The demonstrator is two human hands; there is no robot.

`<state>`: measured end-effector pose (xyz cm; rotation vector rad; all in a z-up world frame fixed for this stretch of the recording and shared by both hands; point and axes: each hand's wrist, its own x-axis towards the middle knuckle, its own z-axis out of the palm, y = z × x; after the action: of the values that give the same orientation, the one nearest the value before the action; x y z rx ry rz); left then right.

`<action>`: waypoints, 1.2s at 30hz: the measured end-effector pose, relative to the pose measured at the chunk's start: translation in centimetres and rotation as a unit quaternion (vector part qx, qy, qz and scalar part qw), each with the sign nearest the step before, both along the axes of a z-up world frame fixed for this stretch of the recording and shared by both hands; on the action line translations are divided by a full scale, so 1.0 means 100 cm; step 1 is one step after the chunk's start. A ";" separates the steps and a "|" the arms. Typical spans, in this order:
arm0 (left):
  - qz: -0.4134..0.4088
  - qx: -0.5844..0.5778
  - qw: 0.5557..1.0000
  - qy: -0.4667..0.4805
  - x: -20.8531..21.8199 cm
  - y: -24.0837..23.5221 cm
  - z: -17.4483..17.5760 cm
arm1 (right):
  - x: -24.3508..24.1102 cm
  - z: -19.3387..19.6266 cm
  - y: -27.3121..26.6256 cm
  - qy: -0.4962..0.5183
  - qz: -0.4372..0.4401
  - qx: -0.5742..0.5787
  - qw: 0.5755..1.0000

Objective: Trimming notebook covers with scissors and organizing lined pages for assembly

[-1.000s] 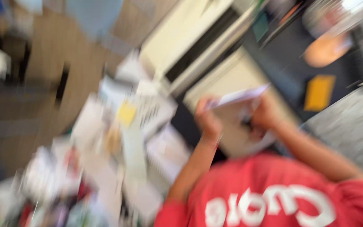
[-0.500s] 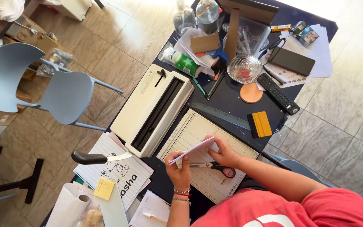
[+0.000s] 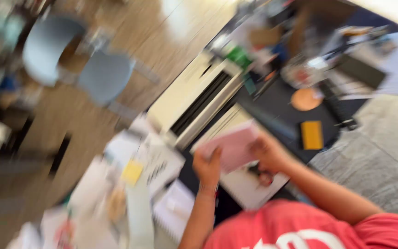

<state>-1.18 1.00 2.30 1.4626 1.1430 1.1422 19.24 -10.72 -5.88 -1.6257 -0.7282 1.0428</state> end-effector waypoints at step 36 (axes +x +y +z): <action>-0.370 0.072 0.919 0.118 -0.109 -0.082 0.087 | -0.017 0.264 -0.020 -0.278 0.380 -0.010 0.882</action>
<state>-12.08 -7.19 11.02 1.9521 0.5522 0.5305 17.54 -12.70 20.57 -1.6988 -1.8540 1.0990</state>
